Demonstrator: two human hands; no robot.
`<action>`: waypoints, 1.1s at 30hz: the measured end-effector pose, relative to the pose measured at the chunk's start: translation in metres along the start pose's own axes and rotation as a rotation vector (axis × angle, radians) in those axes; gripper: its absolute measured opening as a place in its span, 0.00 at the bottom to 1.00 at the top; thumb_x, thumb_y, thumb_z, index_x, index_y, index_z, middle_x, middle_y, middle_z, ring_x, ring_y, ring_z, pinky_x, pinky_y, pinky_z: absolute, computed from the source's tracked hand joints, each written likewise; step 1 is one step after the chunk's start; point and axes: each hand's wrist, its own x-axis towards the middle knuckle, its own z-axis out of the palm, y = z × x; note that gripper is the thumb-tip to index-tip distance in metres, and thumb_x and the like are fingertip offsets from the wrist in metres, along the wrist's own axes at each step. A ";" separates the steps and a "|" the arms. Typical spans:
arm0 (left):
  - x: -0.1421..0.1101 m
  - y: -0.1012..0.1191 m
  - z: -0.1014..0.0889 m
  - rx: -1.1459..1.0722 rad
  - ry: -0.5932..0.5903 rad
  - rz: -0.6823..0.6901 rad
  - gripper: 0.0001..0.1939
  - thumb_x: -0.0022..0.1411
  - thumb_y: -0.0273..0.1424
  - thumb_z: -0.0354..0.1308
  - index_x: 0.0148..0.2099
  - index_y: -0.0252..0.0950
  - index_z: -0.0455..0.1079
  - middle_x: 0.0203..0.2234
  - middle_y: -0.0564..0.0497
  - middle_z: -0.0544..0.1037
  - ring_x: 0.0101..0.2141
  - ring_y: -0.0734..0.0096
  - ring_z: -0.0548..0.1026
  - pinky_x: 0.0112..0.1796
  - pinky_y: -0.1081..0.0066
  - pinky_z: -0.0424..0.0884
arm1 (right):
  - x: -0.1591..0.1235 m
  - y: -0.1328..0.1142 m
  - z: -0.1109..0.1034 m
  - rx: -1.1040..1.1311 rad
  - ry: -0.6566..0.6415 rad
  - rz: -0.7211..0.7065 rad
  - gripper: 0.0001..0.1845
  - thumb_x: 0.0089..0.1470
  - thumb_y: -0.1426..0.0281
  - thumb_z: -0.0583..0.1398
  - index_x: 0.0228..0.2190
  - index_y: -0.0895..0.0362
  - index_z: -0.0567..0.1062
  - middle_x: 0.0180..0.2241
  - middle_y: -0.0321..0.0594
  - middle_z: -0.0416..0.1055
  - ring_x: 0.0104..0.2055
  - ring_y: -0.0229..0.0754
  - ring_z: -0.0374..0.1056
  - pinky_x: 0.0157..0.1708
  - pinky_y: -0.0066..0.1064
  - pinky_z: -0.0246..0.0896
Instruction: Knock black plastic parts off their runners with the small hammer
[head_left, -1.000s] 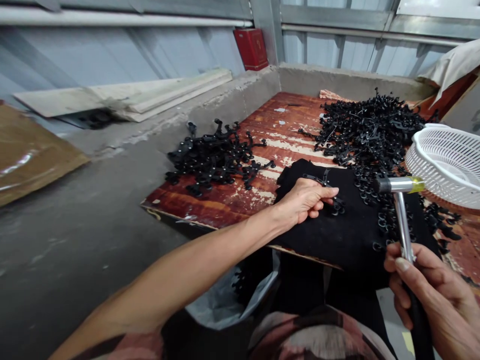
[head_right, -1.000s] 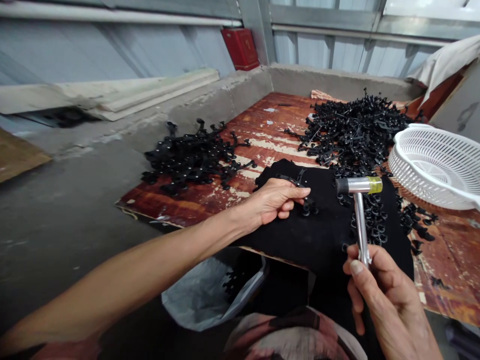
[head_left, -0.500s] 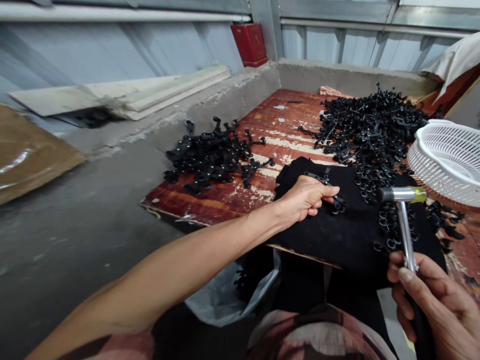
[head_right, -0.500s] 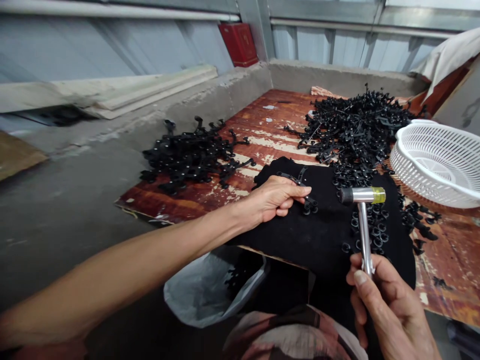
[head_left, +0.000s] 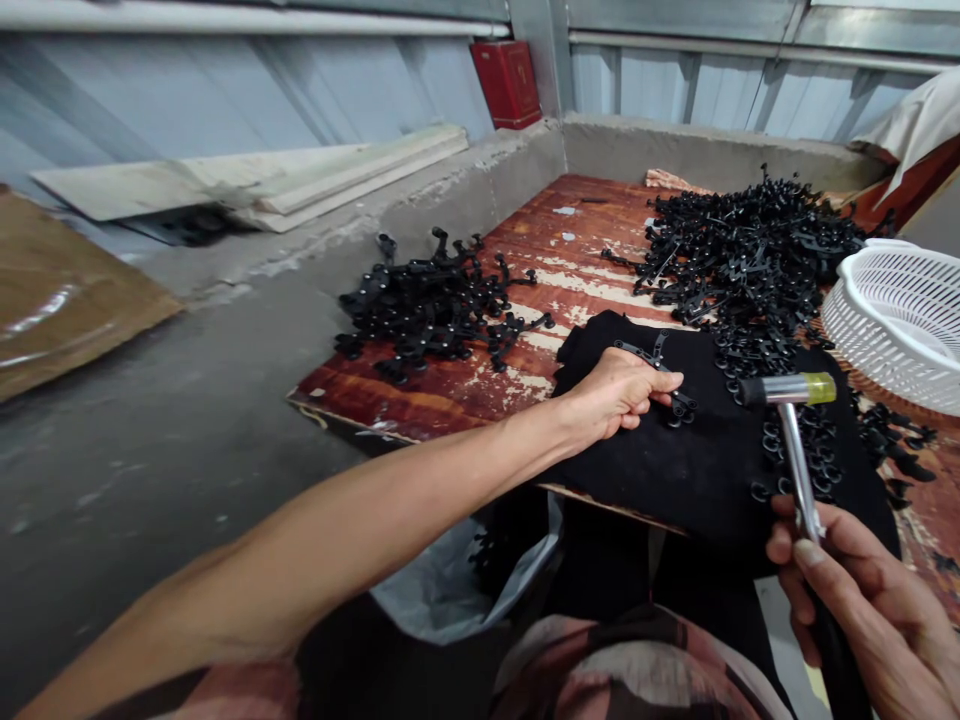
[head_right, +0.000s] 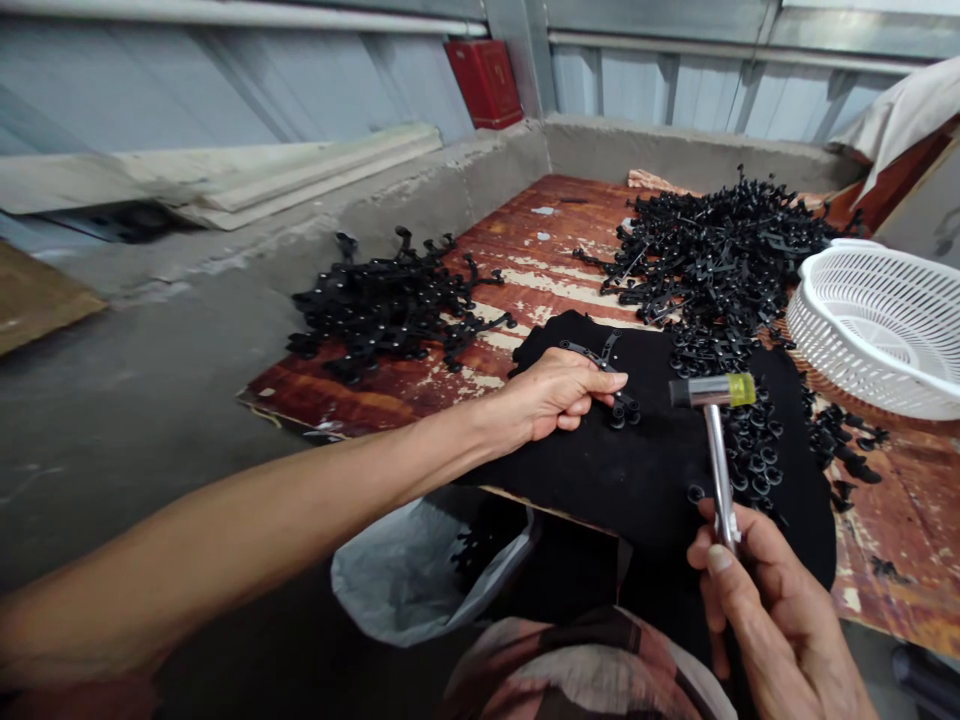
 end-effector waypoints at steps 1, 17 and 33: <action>0.000 0.000 0.000 0.002 0.000 0.006 0.15 0.57 0.26 0.61 0.21 0.31 0.62 0.17 0.53 0.72 0.11 0.89 0.53 0.13 0.78 0.44 | 0.000 0.001 -0.002 -0.071 -0.009 -0.028 0.23 0.60 0.54 0.58 0.54 0.47 0.67 0.36 0.38 0.69 0.26 0.40 0.62 0.20 0.27 0.63; 0.004 -0.007 -0.001 0.011 -0.020 0.067 0.13 0.55 0.28 0.61 0.22 0.33 0.63 0.16 0.54 0.69 0.10 0.88 0.51 0.13 0.77 0.44 | 0.009 -0.022 0.001 -0.890 0.039 -0.958 0.31 0.63 0.78 0.50 0.65 0.53 0.53 0.53 0.46 0.66 0.46 0.43 0.70 0.41 0.25 0.69; -0.001 0.000 0.003 0.063 -0.021 0.034 0.15 0.56 0.27 0.62 0.22 0.33 0.61 0.15 0.55 0.69 0.11 0.87 0.52 0.14 0.77 0.44 | 0.008 -0.018 -0.010 -0.992 -0.031 -0.900 0.33 0.64 0.75 0.49 0.66 0.49 0.47 0.51 0.47 0.69 0.50 0.49 0.69 0.38 0.33 0.73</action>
